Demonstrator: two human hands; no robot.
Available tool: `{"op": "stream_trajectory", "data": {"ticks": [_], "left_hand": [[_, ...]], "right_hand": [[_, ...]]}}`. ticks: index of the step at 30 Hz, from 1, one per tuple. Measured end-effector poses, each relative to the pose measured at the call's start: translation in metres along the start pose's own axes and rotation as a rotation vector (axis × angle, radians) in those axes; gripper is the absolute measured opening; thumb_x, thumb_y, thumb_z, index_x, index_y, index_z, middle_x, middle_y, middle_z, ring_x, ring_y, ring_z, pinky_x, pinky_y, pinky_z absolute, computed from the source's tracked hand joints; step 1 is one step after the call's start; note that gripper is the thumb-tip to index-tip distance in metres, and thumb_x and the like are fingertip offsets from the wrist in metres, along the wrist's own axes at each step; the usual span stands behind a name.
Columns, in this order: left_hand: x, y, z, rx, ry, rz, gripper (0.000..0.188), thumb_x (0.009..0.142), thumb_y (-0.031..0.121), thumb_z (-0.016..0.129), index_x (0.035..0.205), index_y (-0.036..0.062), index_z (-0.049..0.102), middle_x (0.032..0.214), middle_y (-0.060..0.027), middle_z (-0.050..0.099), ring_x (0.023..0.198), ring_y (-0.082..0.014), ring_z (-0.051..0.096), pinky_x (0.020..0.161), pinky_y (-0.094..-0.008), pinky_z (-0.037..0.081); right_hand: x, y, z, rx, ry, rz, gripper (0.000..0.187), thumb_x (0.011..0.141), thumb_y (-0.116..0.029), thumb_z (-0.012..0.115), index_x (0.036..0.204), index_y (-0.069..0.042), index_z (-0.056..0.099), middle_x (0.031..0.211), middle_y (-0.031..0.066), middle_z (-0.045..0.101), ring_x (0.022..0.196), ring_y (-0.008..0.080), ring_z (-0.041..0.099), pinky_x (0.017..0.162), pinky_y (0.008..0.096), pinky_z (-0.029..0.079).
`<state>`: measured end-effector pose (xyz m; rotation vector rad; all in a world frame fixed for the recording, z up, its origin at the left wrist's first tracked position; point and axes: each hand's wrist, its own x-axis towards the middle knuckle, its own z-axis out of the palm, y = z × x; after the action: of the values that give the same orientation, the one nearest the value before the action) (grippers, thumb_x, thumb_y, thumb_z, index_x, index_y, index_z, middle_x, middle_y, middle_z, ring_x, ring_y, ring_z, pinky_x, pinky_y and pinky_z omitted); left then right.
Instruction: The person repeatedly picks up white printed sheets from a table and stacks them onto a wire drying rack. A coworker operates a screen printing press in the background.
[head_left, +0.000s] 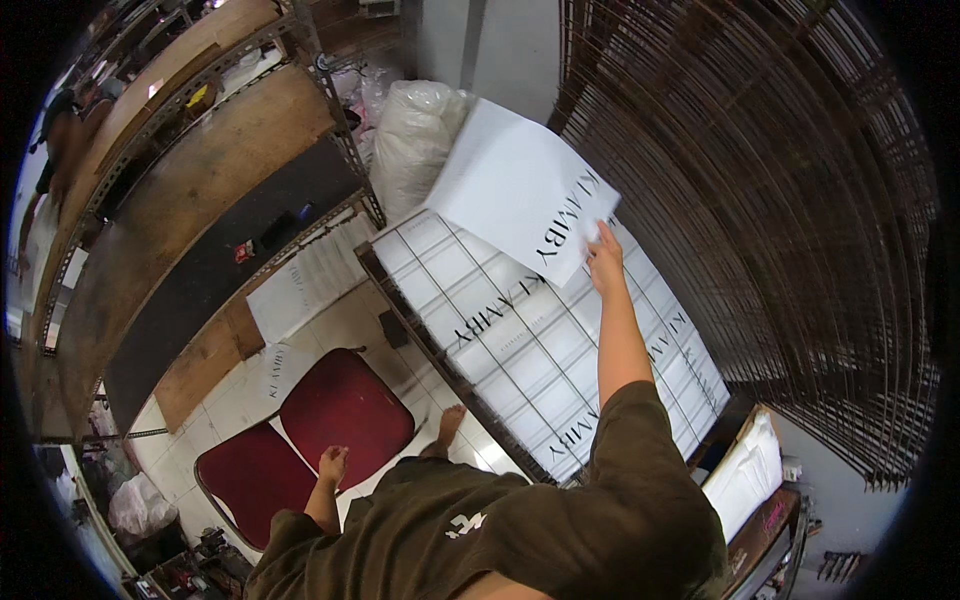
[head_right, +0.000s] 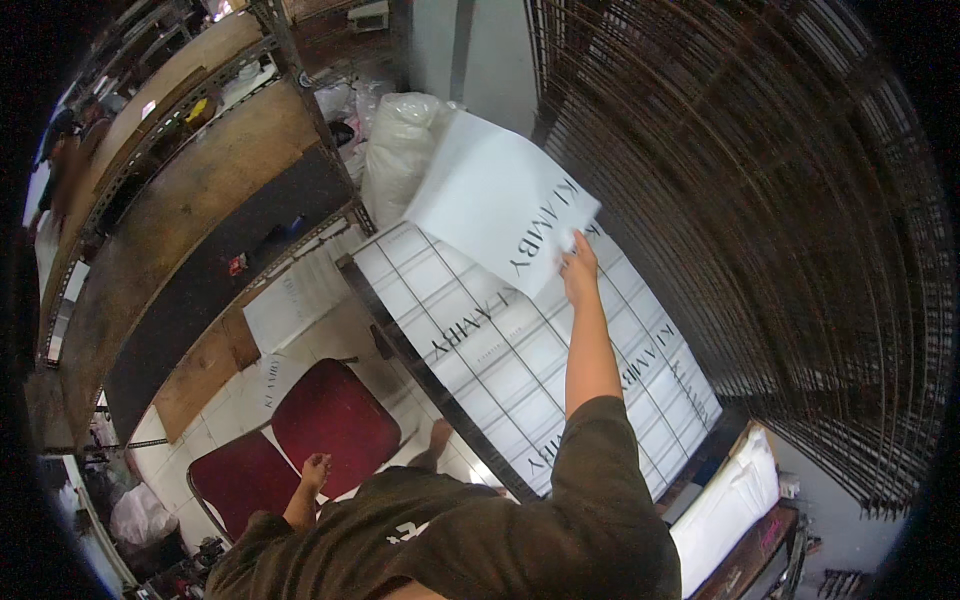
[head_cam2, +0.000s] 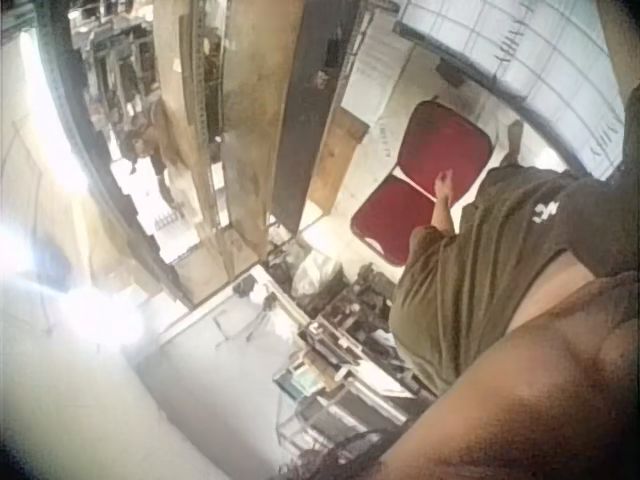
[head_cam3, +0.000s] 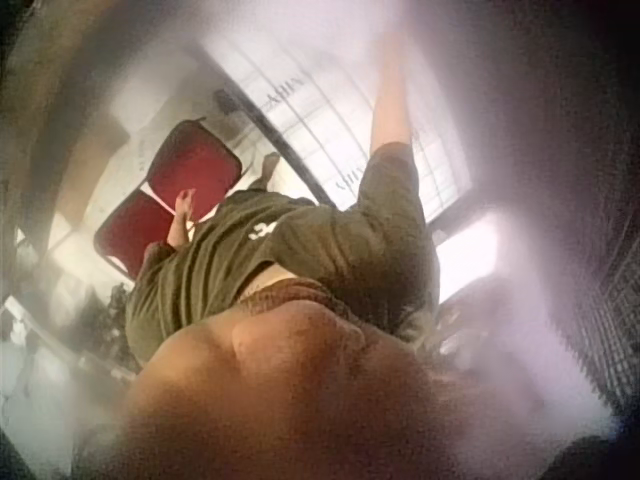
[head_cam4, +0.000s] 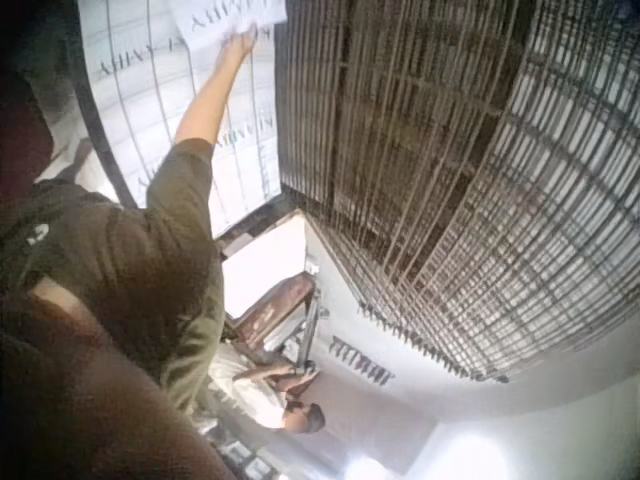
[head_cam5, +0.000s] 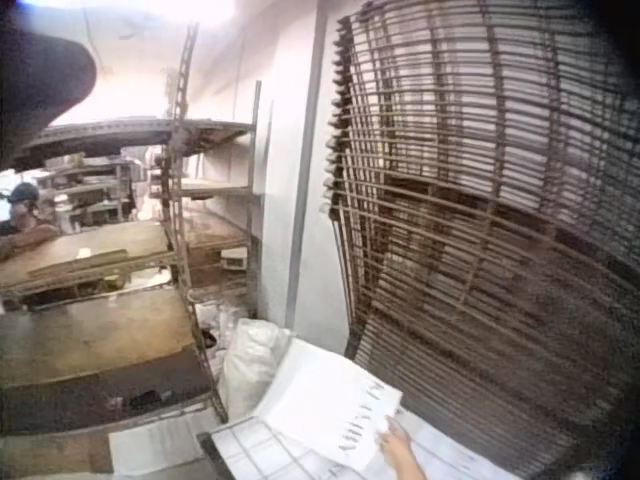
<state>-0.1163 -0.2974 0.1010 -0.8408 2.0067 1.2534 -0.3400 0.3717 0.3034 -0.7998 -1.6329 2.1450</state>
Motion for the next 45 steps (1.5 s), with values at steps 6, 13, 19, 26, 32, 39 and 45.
{"op": "stream_trajectory", "data": {"ticks": [6, 13, 19, 26, 32, 39, 45], "left_hand": [[-0.019, 0.096, -0.001, 0.070, -0.014, 0.203, 0.034, 0.084, 0.024, 0.061, 0.106, -0.0016, 0.056, 0.095, -0.0098, 0.063, 0.083, -0.0175, 0.059, 0.073, -0.0308, 0.048], [-0.004, 0.021, -0.022, 0.151, -0.047, 0.099, 0.038, 0.085, 0.027, 0.060, 0.106, -0.0035, 0.055, 0.089, -0.0076, 0.061, 0.077, -0.0151, 0.058, 0.068, -0.0289, 0.047], [-0.013, 0.028, -0.028, 0.073, 0.000, -0.112, 0.038, 0.087, 0.027, 0.059, 0.106, -0.0046, 0.052, 0.087, -0.0057, 0.059, 0.076, -0.0140, 0.056, 0.068, -0.0275, 0.046], [0.006, 0.068, -0.006, 0.160, -0.066, 0.041, 0.042, 0.086, 0.030, 0.059, 0.113, -0.0022, 0.054, 0.099, -0.0120, 0.061, 0.085, -0.0179, 0.059, 0.075, -0.0293, 0.048], [0.011, 0.077, 0.005, 0.169, -0.123, 0.132, 0.043, 0.085, 0.031, 0.059, 0.111, -0.0024, 0.055, 0.103, -0.0137, 0.061, 0.090, -0.0196, 0.060, 0.076, -0.0315, 0.049], [0.004, 0.075, -0.010, 0.243, -0.072, 0.064, 0.039, 0.086, 0.031, 0.059, 0.106, -0.0014, 0.055, 0.091, -0.0088, 0.061, 0.077, -0.0158, 0.057, 0.068, -0.0298, 0.046], [0.011, 0.057, -0.017, 0.231, -0.066, -0.020, 0.034, 0.084, 0.027, 0.062, 0.103, -0.0011, 0.054, 0.084, -0.0072, 0.058, 0.076, -0.0154, 0.056, 0.064, -0.0299, 0.046]], "right_hand": [[0.037, 0.079, -0.030, 0.087, 0.287, 0.020, 0.069, 0.076, 0.007, 0.043, 0.140, -0.012, 0.026, 0.145, 0.0145, 0.021, 0.120, 0.0250, 0.040, 0.089, 0.0374, 0.038], [0.060, 0.106, -0.065, -0.160, 0.411, -0.027, 0.065, 0.073, 0.007, 0.044, 0.135, -0.004, 0.034, 0.137, 0.0153, 0.034, 0.103, 0.0201, 0.051, 0.068, 0.0253, 0.046], [0.062, 0.117, -0.084, -0.129, 0.414, 0.000, 0.064, 0.073, 0.010, 0.043, 0.135, -0.001, 0.033, 0.139, 0.0158, 0.033, 0.116, 0.0234, 0.045, 0.090, 0.0277, 0.039], [0.077, 0.146, -0.103, -0.237, 0.419, -0.114, 0.064, 0.073, 0.007, 0.046, 0.135, -0.002, 0.033, 0.140, 0.0179, 0.030, 0.113, 0.0236, 0.046, 0.087, 0.0293, 0.040], [0.056, 0.116, -0.078, -0.166, 0.400, -0.079, 0.062, 0.074, 0.007, 0.046, 0.134, 0.003, 0.033, 0.138, 0.0199, 0.034, 0.128, 0.0274, 0.032, 0.103, 0.0299, 0.027], [0.070, 0.144, -0.097, -0.325, 0.484, -0.207, 0.060, 0.075, 0.003, 0.050, 0.133, 0.001, 0.035, 0.133, 0.0211, 0.039, 0.120, 0.0285, 0.042, 0.096, 0.0298, 0.037], [0.020, 0.117, -0.079, -0.637, 0.653, -0.281, 0.040, 0.078, -0.003, 0.054, 0.118, -0.003, 0.052, 0.113, 0.0183, 0.053, 0.100, 0.0275, 0.054, 0.081, 0.0348, 0.046]]}}
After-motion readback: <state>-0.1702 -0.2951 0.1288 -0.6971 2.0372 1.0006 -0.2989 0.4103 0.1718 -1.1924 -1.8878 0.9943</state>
